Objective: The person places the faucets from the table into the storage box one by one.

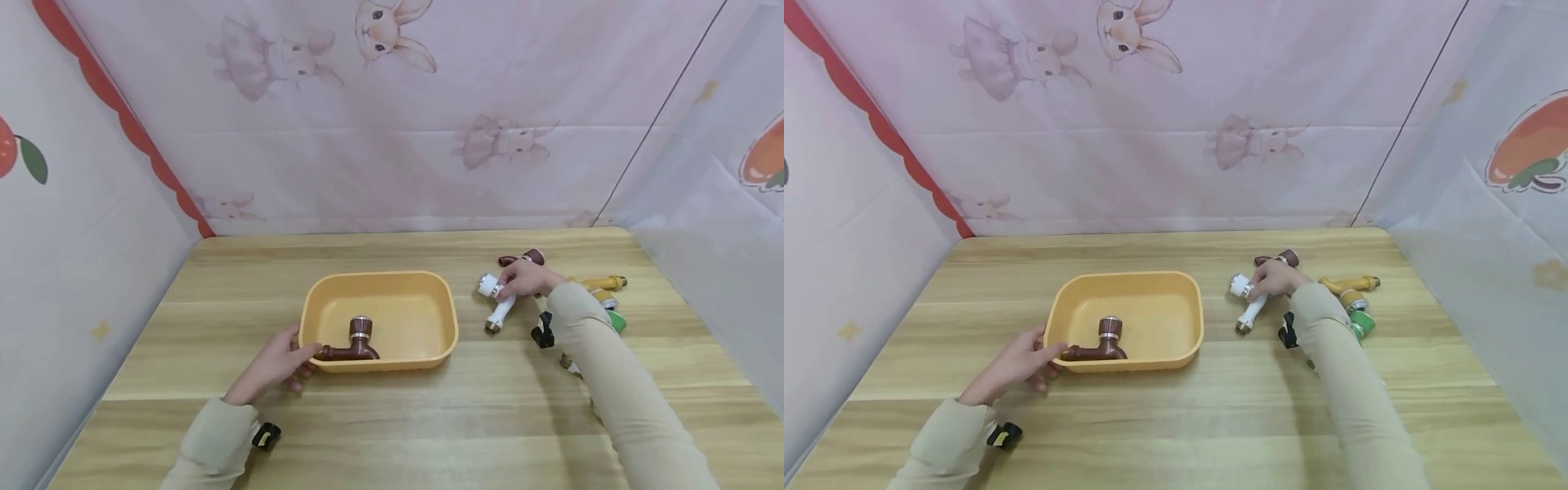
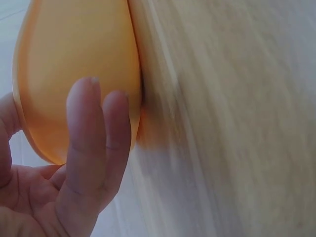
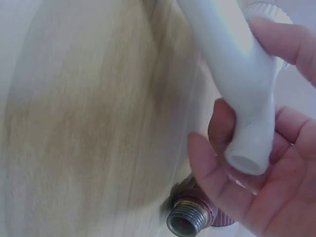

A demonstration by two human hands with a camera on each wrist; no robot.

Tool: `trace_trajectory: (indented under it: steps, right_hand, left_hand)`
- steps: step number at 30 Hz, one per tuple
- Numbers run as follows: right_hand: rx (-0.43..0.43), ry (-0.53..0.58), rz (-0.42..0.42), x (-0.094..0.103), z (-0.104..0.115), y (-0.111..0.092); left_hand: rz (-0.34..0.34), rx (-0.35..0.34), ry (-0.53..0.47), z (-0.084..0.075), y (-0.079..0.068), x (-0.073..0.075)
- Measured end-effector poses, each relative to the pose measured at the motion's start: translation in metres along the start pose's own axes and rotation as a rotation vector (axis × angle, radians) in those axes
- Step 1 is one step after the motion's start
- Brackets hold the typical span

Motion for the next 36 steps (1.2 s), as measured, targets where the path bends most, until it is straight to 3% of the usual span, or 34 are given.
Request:
trace_trajectory:
  steps: [16,23,36]
  right_hand:
    - [0.012,0.100,-0.014,0.011,0.003,-0.003]
    - [0.016,0.156,-0.073,0.022,0.006,-0.007]
    - [0.040,0.259,-0.092,0.026,0.015,-0.012]
  left_hand:
    - [0.000,-0.004,-0.011,-0.002,-0.003,0.004]
    - [0.004,-0.008,0.004,-0.004,-0.001,0.005]
    - [0.021,0.000,0.011,0.000,-0.001,0.003]
Point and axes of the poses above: each hand's wrist, its own y-axis towards the middle knuckle, its own x-axis out of the back of the hand, z = x × y, the point moved 8 cm from there along y, towards the middle knuckle, and after that the axes turned 4 degrees about x, right-handed, at the moved point
